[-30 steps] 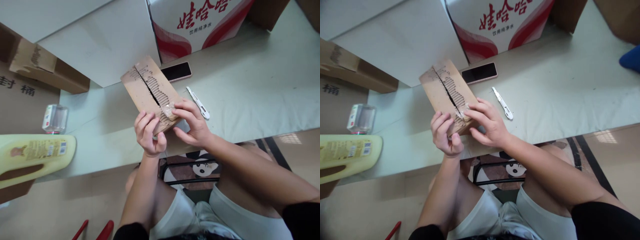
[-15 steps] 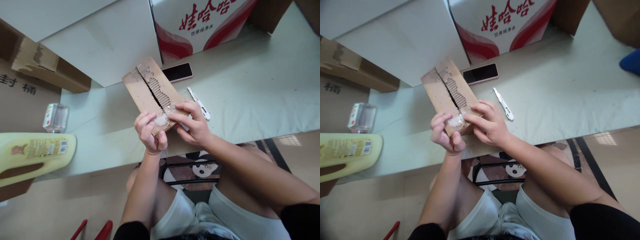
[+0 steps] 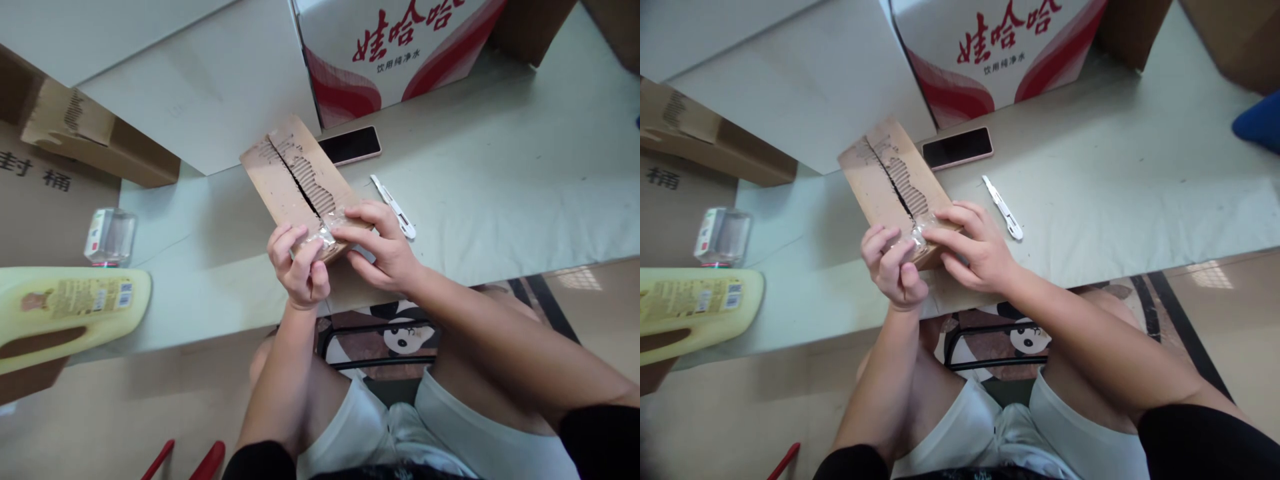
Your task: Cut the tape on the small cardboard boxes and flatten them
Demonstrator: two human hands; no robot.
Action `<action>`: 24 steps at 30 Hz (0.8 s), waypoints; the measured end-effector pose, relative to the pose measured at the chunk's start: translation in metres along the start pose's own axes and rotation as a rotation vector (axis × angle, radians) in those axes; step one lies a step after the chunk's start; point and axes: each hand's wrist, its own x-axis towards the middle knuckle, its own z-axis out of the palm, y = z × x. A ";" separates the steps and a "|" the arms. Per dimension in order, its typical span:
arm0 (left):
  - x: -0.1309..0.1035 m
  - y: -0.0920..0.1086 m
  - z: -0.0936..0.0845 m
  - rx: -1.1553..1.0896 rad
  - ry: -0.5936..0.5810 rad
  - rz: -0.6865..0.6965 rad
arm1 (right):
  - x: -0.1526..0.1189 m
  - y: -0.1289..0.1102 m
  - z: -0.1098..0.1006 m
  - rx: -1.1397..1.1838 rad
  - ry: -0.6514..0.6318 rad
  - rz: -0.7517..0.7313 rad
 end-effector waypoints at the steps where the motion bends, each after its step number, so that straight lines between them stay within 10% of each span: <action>1: 0.000 0.000 0.000 -0.006 -0.001 -0.005 | 0.000 0.000 -0.001 0.019 0.000 -0.002; 8: 0.000 -0.006 0.000 -0.013 0.086 -0.055 | -0.001 0.021 -0.024 -0.089 0.034 0.507; 14: 0.001 -0.007 -0.001 0.047 0.060 -0.049 | 0.001 0.044 -0.044 -0.591 -0.444 0.844; 24: 0.002 -0.002 -0.011 -0.027 0.039 -0.137 | 0.018 0.026 -0.044 -0.095 -0.332 1.067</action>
